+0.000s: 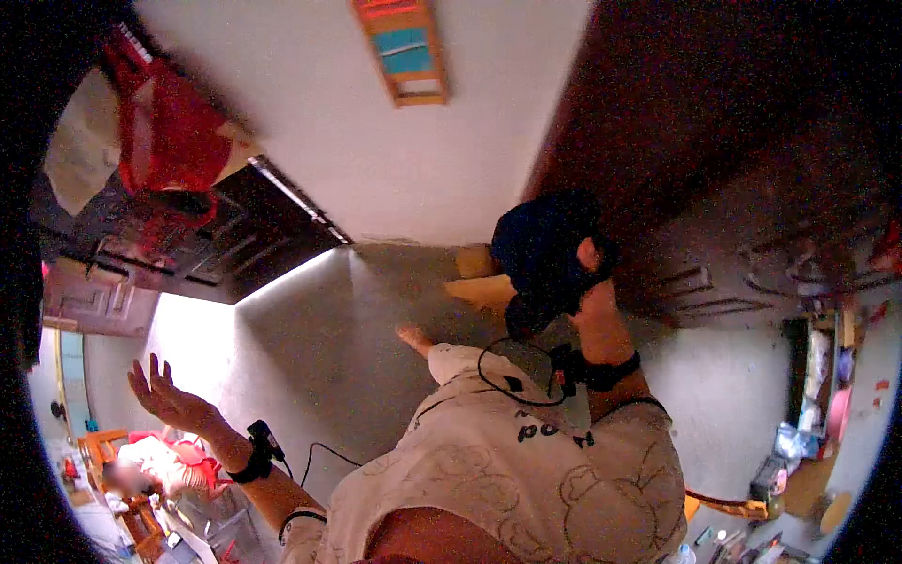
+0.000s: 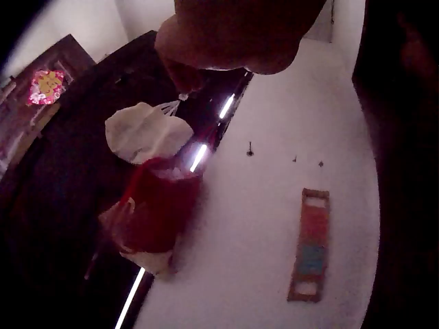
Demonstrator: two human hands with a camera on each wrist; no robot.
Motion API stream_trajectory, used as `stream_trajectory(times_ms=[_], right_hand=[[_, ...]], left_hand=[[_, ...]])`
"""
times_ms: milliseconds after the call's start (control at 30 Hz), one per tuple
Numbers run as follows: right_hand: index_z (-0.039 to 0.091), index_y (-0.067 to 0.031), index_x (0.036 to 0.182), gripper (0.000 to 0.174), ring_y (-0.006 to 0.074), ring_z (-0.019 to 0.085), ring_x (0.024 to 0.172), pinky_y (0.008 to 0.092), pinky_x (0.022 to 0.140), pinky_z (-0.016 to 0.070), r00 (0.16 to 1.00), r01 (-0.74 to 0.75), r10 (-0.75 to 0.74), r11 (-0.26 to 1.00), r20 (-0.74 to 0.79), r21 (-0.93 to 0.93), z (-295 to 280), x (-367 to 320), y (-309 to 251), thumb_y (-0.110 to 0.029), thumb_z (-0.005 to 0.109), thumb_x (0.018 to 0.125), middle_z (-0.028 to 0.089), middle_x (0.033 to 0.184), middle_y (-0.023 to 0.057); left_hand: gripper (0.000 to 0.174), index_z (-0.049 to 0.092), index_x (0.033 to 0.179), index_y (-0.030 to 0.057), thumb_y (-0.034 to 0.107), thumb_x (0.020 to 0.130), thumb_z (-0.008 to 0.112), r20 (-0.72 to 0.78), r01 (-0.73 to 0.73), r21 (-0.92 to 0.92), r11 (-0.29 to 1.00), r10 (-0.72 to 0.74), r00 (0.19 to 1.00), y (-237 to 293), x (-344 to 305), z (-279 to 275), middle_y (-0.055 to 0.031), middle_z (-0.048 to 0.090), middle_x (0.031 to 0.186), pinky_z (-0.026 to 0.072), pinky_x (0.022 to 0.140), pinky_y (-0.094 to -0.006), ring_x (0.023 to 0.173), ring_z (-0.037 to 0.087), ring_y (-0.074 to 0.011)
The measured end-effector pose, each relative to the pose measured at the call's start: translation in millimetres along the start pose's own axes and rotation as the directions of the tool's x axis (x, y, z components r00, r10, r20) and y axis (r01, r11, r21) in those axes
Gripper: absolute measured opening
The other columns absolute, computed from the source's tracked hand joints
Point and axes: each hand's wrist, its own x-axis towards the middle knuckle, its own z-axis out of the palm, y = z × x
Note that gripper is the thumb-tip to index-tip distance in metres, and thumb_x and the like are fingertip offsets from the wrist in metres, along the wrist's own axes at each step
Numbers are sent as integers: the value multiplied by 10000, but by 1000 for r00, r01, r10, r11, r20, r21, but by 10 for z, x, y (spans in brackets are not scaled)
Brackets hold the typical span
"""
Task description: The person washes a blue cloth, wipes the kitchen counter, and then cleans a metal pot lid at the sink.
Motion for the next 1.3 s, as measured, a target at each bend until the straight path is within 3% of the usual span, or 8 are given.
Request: stream_trajectory(times_ms=[67,167,300,433,600,933,1200,1300], right_hand=[[463,-80,1203,658,241,563,998,401,844,480,934,69,-42,996,354,-61,90,254,-32,-515,635,740,565,1132,90],[487,-80,1173,607,239,563,987,392,839,481,895,-86,7,984,445,156,272,886,1317,-475,651,742,566,1122,79],[499,-70,1165,565,232,565,979,381,847,477,927,-213,195,977,320,22,456,1414,1707,-418,660,750,568,1121,79],[469,-42,1199,596,245,546,1035,381,884,457,725,-421,413,899,551,-121,1207,1807,2676,-332,705,735,543,1164,112],[484,-41,1181,569,230,552,1009,367,869,460,610,-421,469,875,639,-240,2184,1844,3727,-319,704,736,554,1137,100],[514,-39,1145,516,201,562,956,337,840,467,791,-278,348,937,503,-211,3705,1218,4920,-294,704,738,577,1083,78],[538,-37,1115,474,178,570,914,313,817,472,768,-152,298,944,566,-292,5194,1335,6227,-273,703,740,595,1040,60],[547,-36,1104,458,169,573,898,305,808,474,706,-81,300,934,642,-347,6028,1544,6876,-266,703,740,602,1023,53]], left_hand=[[459,319,1286,-31,260,941,398,-55,-55,32,998,57,997,16,-98,0,-200,467,1236,516,803,-397,1043,556,-328],[461,325,1286,-31,273,944,379,-11,-229,276,933,242,970,-561,374,-276,-183,469,1241,520,796,-393,1029,567,-308],[434,397,1257,-12,286,944,360,-106,-53,406,912,105,989,-1117,-96,-418,-148,476,1248,516,804,-393,1023,575,-276],[422,524,1143,-19,290,955,309,-101,-55,683,729,169,980,-1624,255,-945,-169,441,1251,522,793,-371,1071,522,-287],[384,516,1157,-15,261,941,360,-250,101,523,847,40,967,-2455,584,-1334,-172,442,1250,520,793,-365,1071,521,-284],[527,336,1269,-35,352,923,427,-183,94,338,937,-32,983,-4087,2115,-2462,-155,486,1220,482,852,-380,1038,561,-276],[535,381,1241,-21,386,906,469,-178,58,81,995,-43,983,-5677,2979,-2903,-107,462,1246,420,857,-337,1030,539,-246],[461,307,1288,-56,259,956,366,-131,-8,313,950,51,990,-6224,3370,-3273,-153,431,1269,458,830,-336,1038,538,-271]])
